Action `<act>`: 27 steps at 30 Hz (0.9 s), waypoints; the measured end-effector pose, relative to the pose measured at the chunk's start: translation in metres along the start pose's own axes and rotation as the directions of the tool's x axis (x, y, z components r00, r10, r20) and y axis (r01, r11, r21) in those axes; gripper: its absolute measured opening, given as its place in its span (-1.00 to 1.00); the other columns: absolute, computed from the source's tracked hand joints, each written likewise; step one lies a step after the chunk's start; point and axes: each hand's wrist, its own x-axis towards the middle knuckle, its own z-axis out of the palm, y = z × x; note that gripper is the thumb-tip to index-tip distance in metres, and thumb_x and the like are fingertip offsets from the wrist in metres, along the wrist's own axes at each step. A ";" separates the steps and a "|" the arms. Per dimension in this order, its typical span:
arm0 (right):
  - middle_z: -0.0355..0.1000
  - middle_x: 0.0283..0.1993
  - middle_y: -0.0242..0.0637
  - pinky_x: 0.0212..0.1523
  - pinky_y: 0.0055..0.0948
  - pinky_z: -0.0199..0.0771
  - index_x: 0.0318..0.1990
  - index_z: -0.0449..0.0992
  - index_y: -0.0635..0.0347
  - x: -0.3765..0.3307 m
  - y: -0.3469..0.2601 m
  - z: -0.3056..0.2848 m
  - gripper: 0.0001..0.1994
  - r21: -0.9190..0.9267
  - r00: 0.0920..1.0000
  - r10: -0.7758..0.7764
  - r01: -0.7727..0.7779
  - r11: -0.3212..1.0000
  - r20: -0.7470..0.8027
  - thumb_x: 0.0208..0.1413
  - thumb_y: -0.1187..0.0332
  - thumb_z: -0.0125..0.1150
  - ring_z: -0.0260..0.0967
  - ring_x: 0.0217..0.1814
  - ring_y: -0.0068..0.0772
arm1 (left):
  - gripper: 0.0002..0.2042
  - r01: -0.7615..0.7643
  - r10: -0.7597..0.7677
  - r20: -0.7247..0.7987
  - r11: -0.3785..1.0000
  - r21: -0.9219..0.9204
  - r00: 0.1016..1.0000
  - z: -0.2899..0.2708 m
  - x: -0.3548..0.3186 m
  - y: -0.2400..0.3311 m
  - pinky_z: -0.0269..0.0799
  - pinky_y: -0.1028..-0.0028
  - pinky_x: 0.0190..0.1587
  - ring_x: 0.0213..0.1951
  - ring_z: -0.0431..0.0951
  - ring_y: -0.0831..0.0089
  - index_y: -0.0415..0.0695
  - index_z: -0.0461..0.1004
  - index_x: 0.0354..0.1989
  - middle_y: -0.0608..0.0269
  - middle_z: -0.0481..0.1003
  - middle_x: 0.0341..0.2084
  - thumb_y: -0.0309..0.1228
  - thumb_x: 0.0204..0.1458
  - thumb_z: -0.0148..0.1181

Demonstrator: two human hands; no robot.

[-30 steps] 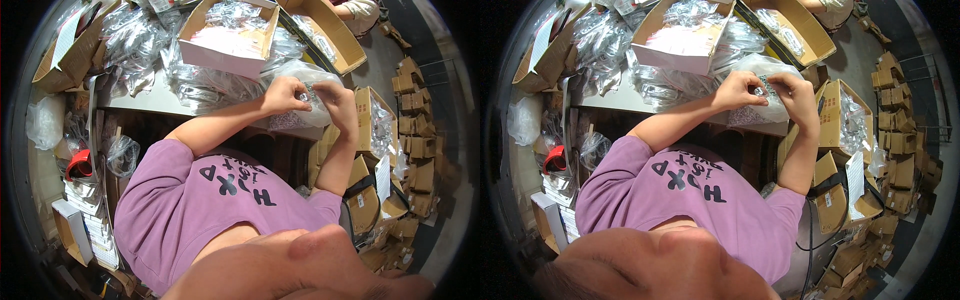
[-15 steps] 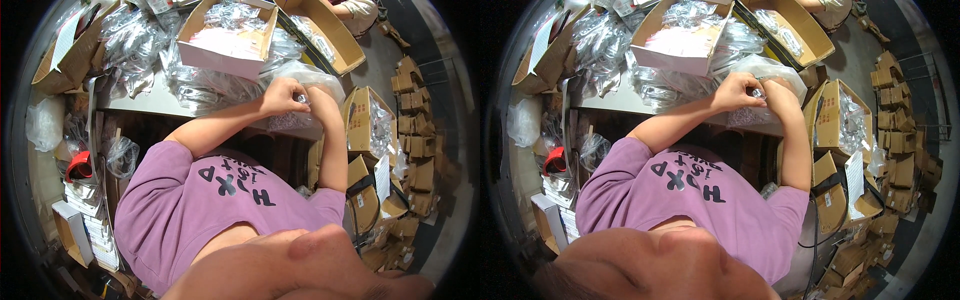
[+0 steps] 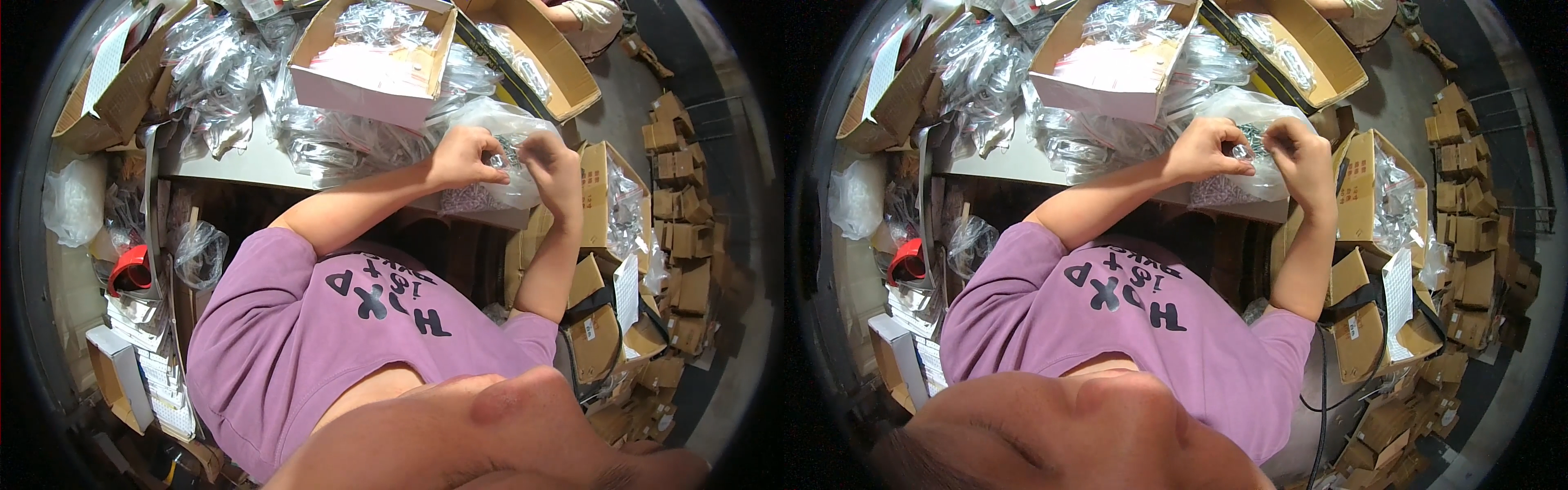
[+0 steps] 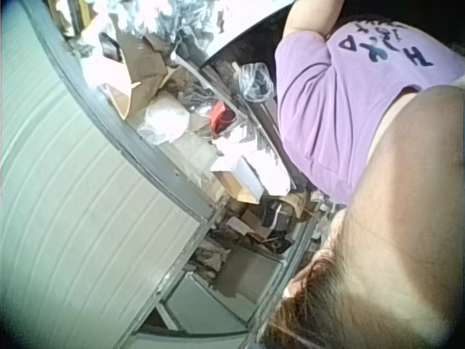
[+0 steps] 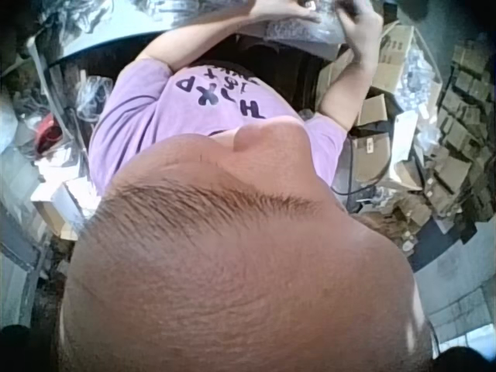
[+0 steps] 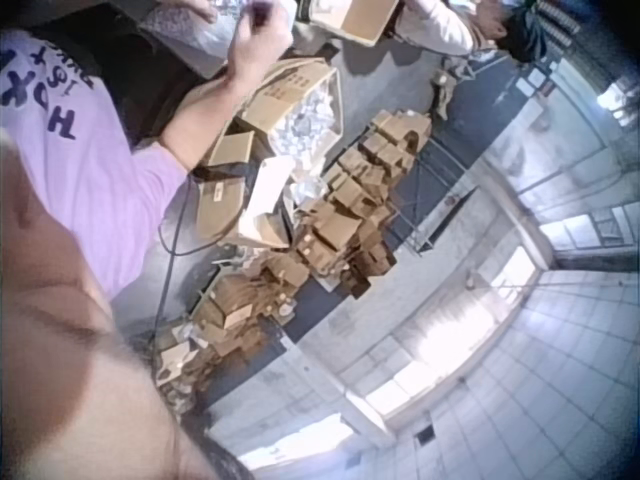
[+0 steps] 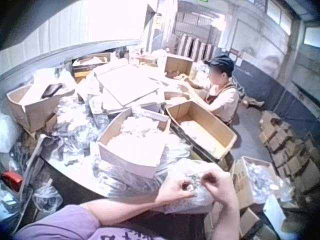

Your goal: The person picks up individual small metal fasteners from a large plastic bag and places them into smaller boxes on a workstation cluttered with components.

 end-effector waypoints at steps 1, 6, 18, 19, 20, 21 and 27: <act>0.49 -0.45 -0.23 -0.31 -0.52 0.45 -0.36 0.45 0.36 -0.002 0.001 -0.002 -0.92 0.169 0.999 0.021 -0.014 0.986 -0.038 -0.05 0.64 0.16 0.47 -0.40 -0.50 | -0.69 0.000 0.000 0.002 1.000 -0.001 1.000 0.000 0.000 0.001 0.35 0.48 -0.42 -0.50 0.46 0.42 -0.18 0.59 -0.39 0.16 0.47 -0.55 -0.31 -0.33 0.48; 0.49 -0.35 -0.34 -0.28 -0.59 0.44 -0.31 0.46 0.35 -0.007 -0.001 -0.003 -0.89 0.455 0.998 0.030 -0.052 0.889 0.056 -0.02 0.67 0.12 0.45 -0.32 -0.59 | -0.68 0.037 -0.037 -0.002 0.999 -0.007 0.999 0.001 -0.001 0.001 0.36 0.48 -0.42 -0.50 0.46 0.41 -0.22 0.58 -0.38 0.15 0.47 -0.54 -0.34 -0.33 0.46; 0.47 -0.20 -0.23 -0.29 -0.53 0.40 -0.26 0.54 0.27 -0.006 -0.017 -0.013 -0.81 0.048 0.963 -0.078 0.068 0.997 0.258 -0.11 0.61 0.23 0.44 -0.26 -0.37 | -0.69 0.046 -0.042 0.038 0.989 -0.139 0.998 -0.001 -0.001 -0.003 0.32 0.52 -0.42 -0.47 0.41 0.52 -0.24 0.55 -0.38 0.25 0.44 -0.54 -0.39 -0.33 0.47; 0.47 -0.20 -0.23 -0.29 -0.53 0.40 -0.26 0.54 0.27 -0.007 -0.018 -0.012 -0.81 0.047 0.963 -0.078 0.068 0.997 0.257 -0.11 0.61 0.23 0.44 -0.26 -0.37 | -0.69 0.045 -0.040 0.038 0.989 -0.140 0.998 -0.002 0.000 -0.004 0.32 0.52 -0.42 -0.47 0.41 0.52 -0.24 0.55 -0.38 0.25 0.44 -0.54 -0.39 -0.33 0.47; 0.46 -0.18 -0.22 -0.25 -0.49 0.42 -0.26 0.54 0.27 -0.007 -0.020 -0.011 -0.80 0.010 0.960 -0.135 0.137 0.991 0.244 -0.12 0.60 0.24 0.45 -0.22 -0.32 | -0.68 0.046 -0.035 0.074 0.985 -0.164 0.997 -0.004 0.000 -0.005 0.31 0.53 -0.40 -0.46 0.40 0.54 -0.24 0.55 -0.38 0.28 0.43 -0.54 -0.39 -0.32 0.48; 0.46 -0.17 -0.21 -0.21 -0.44 0.43 -0.26 0.54 0.28 -0.007 -0.021 -0.010 -0.80 -0.028 0.953 -0.192 0.204 0.978 0.233 -0.13 0.59 0.26 0.45 -0.19 -0.27 | -0.68 0.049 -0.029 0.110 0.981 -0.188 0.993 -0.005 0.001 -0.006 0.30 0.55 -0.38 -0.44 0.39 0.56 -0.24 0.54 -0.38 0.31 0.41 -0.54 -0.38 -0.32 0.49; 0.45 -0.18 -0.18 -0.15 -0.36 0.43 -0.33 0.53 0.27 -0.007 -0.024 -0.011 -0.81 -0.005 0.946 -0.271 0.277 0.961 0.177 -0.18 0.58 0.32 0.44 -0.16 -0.19 | -0.66 0.073 0.014 0.227 0.927 -0.369 0.974 -0.015 0.006 0.007 0.26 0.57 -0.35 -0.43 0.36 0.60 -0.22 0.53 -0.36 0.36 0.41 -0.52 -0.33 -0.29 0.50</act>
